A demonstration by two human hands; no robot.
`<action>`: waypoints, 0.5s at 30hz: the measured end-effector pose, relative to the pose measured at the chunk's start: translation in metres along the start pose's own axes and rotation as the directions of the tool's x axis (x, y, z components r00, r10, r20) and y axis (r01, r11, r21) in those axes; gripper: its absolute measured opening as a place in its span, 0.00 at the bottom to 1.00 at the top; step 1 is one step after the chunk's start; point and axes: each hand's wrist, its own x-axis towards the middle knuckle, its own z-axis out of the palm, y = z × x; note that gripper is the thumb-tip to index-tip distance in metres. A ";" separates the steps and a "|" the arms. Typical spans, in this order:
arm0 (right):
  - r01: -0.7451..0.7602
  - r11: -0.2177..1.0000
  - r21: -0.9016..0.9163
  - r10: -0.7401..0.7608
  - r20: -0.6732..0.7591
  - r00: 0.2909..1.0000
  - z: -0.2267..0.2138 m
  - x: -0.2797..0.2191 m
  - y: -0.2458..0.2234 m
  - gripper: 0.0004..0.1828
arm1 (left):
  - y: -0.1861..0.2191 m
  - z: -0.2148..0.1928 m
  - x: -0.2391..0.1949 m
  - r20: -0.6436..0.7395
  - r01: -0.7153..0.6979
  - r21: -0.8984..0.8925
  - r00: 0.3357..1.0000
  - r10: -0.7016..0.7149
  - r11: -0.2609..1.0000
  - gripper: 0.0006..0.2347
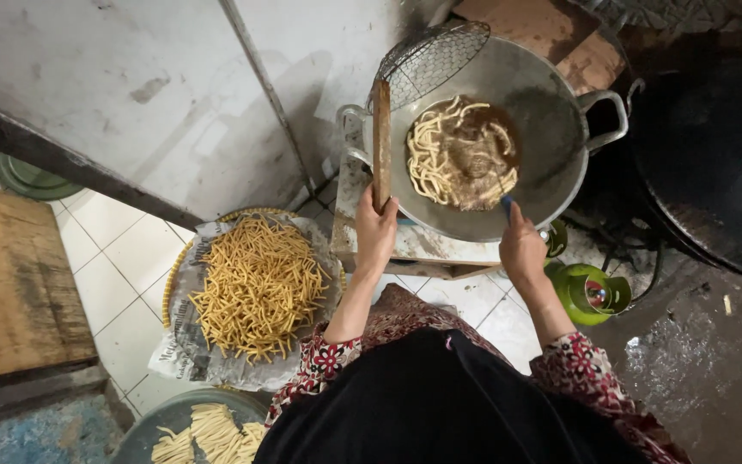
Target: Frying noodles in a large wok and removing them with a metal strainer
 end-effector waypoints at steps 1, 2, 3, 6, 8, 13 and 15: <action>0.003 1.000 0.002 -0.003 -0.002 1.000 0.000 0.004 0.001 0.31 | 0.002 0.000 -0.001 -0.003 -0.002 0.000 1.000 0.002 1.000 0.26; 0.005 1.000 -0.015 -0.006 -0.030 1.000 0.000 0.008 0.001 0.30 | 0.004 0.000 -0.002 -0.008 0.009 -0.002 1.000 -0.009 1.000 0.27; 0.006 0.999 -0.032 -0.008 -0.058 0.998 0.000 0.010 0.002 0.30 | 0.005 0.000 -0.004 -0.012 0.022 -0.005 1.000 -0.022 1.000 0.27; -0.068 0.979 0.194 0.047 0.116 0.992 -0.067 0.016 -0.036 0.33 | 0.000 0.001 -0.003 0.004 0.018 -0.027 1.000 -0.018 0.999 0.27; -0.051 0.969 0.240 0.022 0.120 0.993 -0.055 0.020 -0.040 0.31 | -0.007 0.000 0.001 0.002 0.025 -0.004 1.000 -0.025 1.000 0.26; 0.003 0.995 0.104 -0.007 0.033 0.999 -0.009 0.037 -0.019 0.30 | -0.015 -0.001 0.003 -0.001 0.020 0.048 1.000 -0.020 0.999 0.27; -0.010 1.000 -0.017 0.010 -0.021 1.000 0.001 0.047 -0.006 0.31 | -0.014 -0.001 0.001 -0.001 0.049 0.061 0.999 -0.049 0.997 0.28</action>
